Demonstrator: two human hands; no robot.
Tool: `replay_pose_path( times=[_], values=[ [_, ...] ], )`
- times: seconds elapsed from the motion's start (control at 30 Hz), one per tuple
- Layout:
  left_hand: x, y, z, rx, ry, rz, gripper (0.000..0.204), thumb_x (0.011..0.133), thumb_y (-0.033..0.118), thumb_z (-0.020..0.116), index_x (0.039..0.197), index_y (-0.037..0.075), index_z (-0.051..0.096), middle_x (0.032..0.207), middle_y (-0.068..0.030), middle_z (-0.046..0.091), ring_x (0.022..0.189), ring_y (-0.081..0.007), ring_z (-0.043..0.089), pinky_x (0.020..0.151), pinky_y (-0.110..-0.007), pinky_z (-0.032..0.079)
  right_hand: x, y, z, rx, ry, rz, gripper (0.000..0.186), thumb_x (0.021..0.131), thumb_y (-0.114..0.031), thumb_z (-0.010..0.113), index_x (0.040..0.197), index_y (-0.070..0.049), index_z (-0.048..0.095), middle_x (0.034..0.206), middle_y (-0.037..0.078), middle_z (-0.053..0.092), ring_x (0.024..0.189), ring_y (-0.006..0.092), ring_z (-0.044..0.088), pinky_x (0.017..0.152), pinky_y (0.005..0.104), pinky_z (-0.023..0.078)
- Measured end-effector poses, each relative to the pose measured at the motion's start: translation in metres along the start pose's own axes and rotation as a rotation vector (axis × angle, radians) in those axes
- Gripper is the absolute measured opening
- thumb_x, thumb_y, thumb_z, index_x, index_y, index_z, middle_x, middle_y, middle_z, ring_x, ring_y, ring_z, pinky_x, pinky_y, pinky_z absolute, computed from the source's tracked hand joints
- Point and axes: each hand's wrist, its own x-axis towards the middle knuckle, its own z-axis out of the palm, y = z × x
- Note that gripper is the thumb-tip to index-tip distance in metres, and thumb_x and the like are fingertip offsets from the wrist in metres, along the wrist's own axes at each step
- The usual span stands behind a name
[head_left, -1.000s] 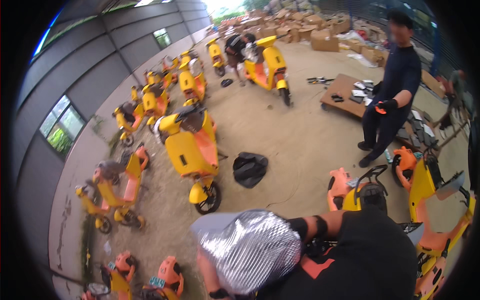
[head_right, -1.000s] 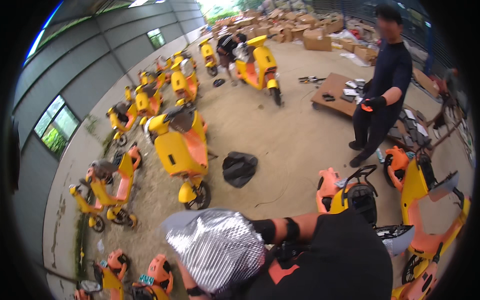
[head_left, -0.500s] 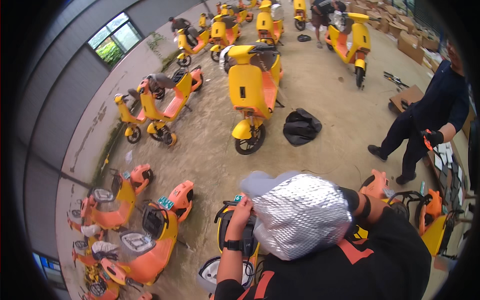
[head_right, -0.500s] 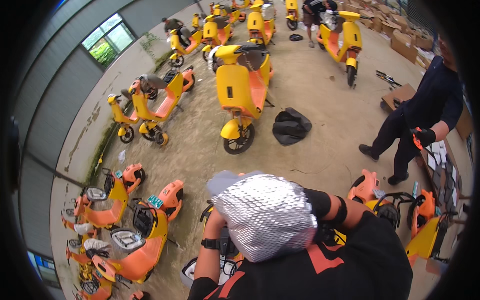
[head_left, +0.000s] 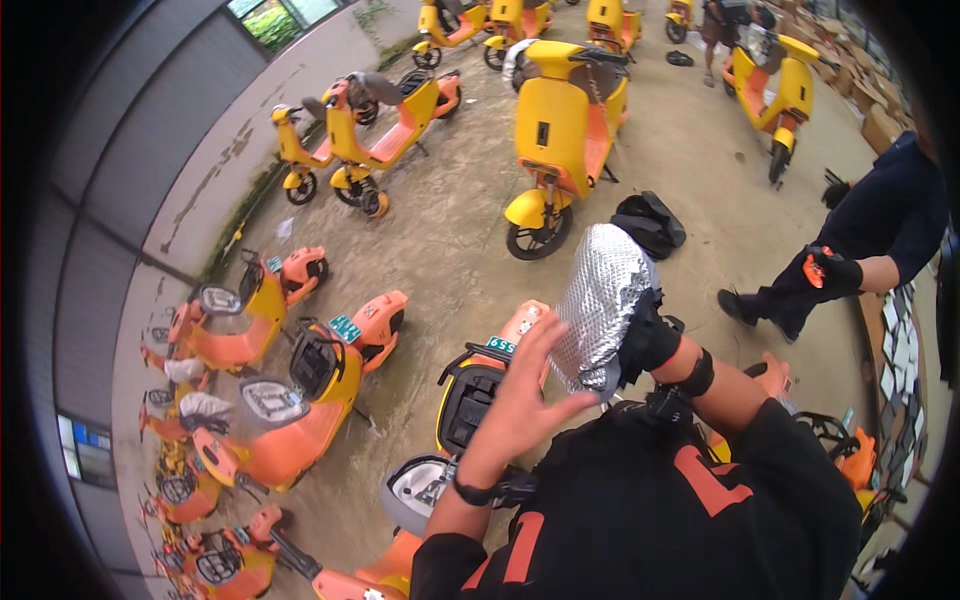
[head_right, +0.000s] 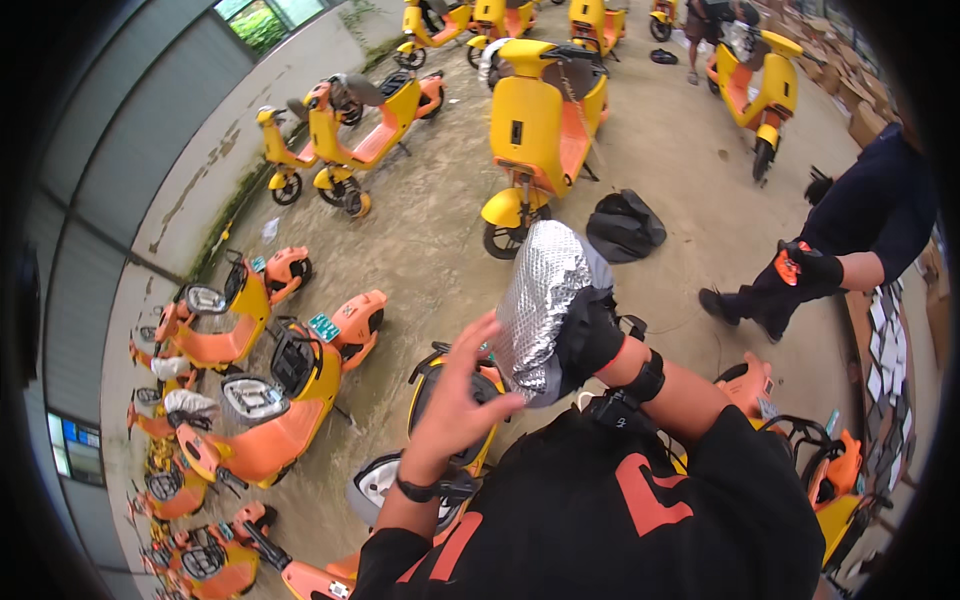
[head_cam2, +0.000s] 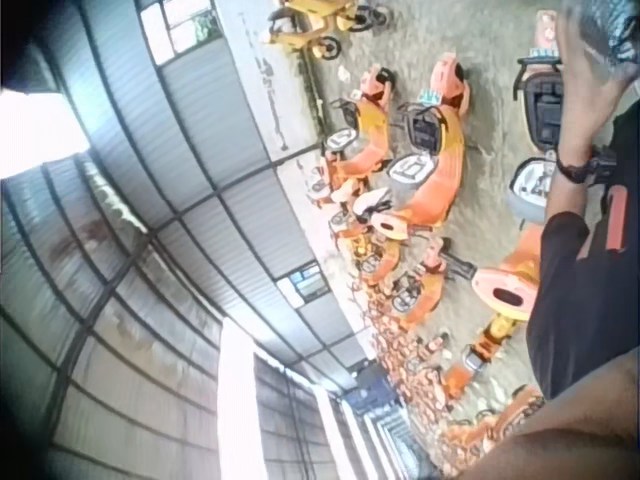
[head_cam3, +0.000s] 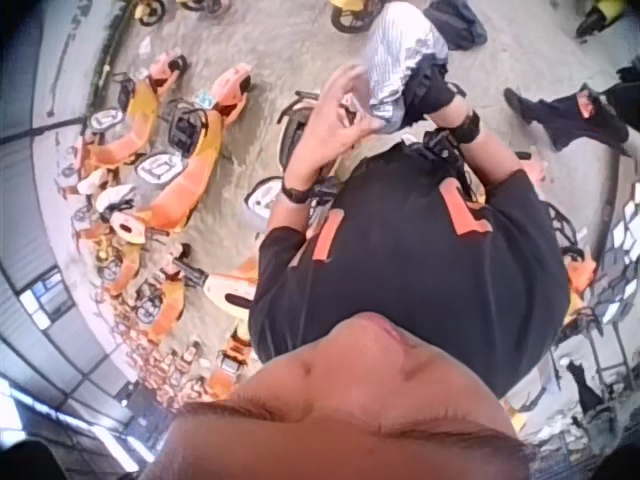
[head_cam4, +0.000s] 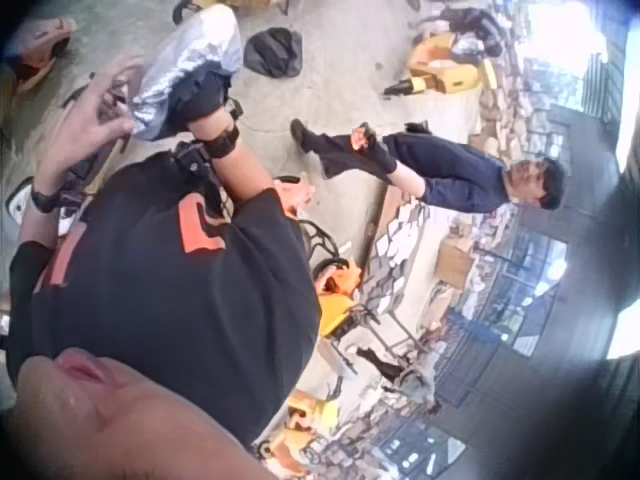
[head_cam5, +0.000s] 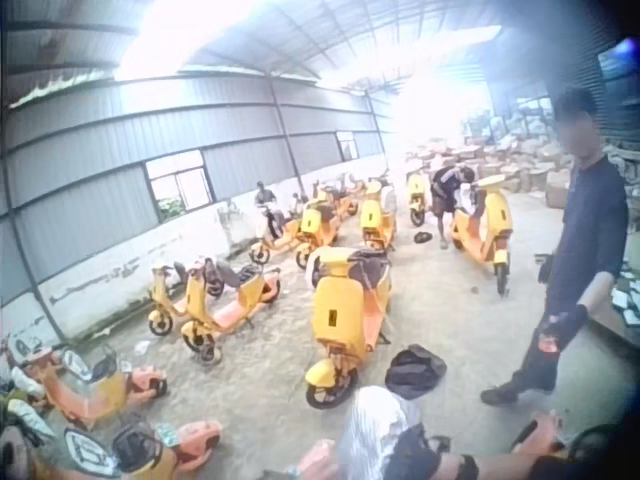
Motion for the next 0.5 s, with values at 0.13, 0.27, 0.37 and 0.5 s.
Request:
replay_pose_path(
  times=[0.13,0.27,0.37,0.5],
  values=[
    [0.014,-0.019,0.025,0.409,0.248,0.22,0.089,0.076,0.037,0.074,0.142,0.003,0.027,0.145,-0.0228,0.028,0.135,-0.0397,0.027,0.108,-0.047,0.027,0.012,0.001,0.014,-0.716,-0.09,-0.157,0.044,0.081,-0.022,0.056,0.122,-0.006,0.056,0.123,0.014,0.056,0.113,0.0259,0.053,0.102,0.0377,0.036],
    [0.01,-0.048,0.014,0.32,0.25,0.275,0.079,0.084,0.048,0.06,0.141,0.002,0.03,0.143,-0.0235,0.032,0.132,-0.0436,0.031,0.107,-0.049,0.026,0.028,-0.007,0.007,0.182,0.156,-0.061,0.026,0.076,-0.018,0.059,0.096,-0.007,0.069,0.1,0.014,0.067,0.094,0.0229,0.062,0.091,0.0374,0.045],
    [0.012,-0.047,0.012,0.259,0.298,0.27,0.074,0.089,0.058,0.043,0.138,0.002,0.036,0.14,-0.0237,0.036,0.13,-0.0432,0.035,0.106,-0.048,0.027,0.014,0.012,0.012,0.323,-0.296,-0.077,0.019,0.069,-0.013,0.065,0.087,-0.007,0.07,0.086,0.009,0.067,0.081,0.0189,0.062,0.08,0.0327,0.047],
    [0.009,-0.054,0.008,0.066,0.215,0.272,0.075,0.094,0.061,0.018,0.129,0.0,0.045,0.127,-0.0224,0.051,0.123,-0.0392,0.044,0.105,-0.045,0.03,0.012,-0.017,0.003,0.548,-0.27,-0.061,0.029,0.069,-0.009,0.068,0.098,-0.006,0.067,0.092,0.008,0.067,0.084,0.0168,0.062,0.08,0.0293,0.047]
  ],
)
